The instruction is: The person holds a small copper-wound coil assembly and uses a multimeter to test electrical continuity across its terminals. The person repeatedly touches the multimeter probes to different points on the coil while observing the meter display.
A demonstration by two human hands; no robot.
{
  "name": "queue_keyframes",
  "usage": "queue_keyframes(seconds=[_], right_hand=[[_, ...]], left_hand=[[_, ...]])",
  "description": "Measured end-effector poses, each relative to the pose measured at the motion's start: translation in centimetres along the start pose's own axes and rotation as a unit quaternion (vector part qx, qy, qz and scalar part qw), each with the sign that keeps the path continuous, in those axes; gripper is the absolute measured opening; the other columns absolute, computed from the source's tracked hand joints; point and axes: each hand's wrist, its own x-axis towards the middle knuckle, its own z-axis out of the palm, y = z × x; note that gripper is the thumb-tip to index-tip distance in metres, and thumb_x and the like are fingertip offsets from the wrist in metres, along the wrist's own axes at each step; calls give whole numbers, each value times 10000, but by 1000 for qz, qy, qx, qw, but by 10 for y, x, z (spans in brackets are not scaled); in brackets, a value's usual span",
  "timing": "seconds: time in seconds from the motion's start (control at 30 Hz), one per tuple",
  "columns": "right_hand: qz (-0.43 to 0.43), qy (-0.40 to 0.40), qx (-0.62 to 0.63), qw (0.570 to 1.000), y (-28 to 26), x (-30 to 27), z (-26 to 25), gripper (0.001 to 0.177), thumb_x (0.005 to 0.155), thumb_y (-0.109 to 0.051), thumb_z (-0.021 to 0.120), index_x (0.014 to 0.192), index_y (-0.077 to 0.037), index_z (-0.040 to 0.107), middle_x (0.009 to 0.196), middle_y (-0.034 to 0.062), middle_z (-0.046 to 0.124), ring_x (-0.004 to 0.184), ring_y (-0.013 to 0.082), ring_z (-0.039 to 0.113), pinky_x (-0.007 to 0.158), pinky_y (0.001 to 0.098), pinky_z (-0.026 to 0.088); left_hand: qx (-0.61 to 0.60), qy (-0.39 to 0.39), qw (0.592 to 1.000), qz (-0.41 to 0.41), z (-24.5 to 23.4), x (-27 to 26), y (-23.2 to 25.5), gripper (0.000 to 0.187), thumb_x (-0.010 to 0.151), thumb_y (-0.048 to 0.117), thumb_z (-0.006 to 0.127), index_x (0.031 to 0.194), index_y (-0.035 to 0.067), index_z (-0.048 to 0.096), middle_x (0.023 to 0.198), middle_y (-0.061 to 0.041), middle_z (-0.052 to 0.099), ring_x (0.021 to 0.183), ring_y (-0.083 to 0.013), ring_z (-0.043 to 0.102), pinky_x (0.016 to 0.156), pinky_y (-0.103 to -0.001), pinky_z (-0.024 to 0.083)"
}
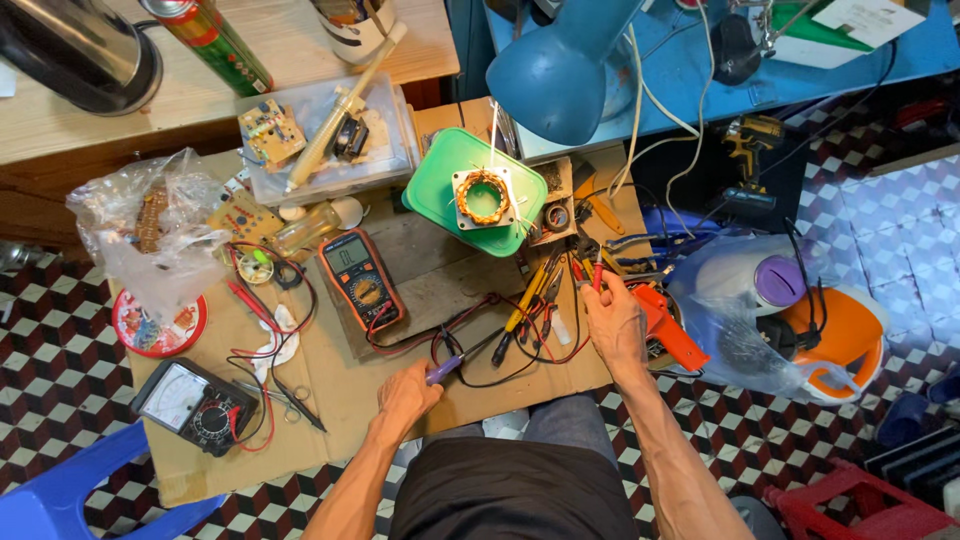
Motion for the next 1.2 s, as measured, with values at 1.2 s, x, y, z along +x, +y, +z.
queue_keyframes(seconds=[1.2], right_hand=[[-79,-360,-68,927,81,-16,-24,460,957,-419,592,988,15,741,678,120,719,578,182,648,580,342,532]], left_hand=[[-125,231,962,-70,151,-59,53,465,744,305,818,1105,56,665,1125,-194,665,1053,-394,649,894,-494,528]])
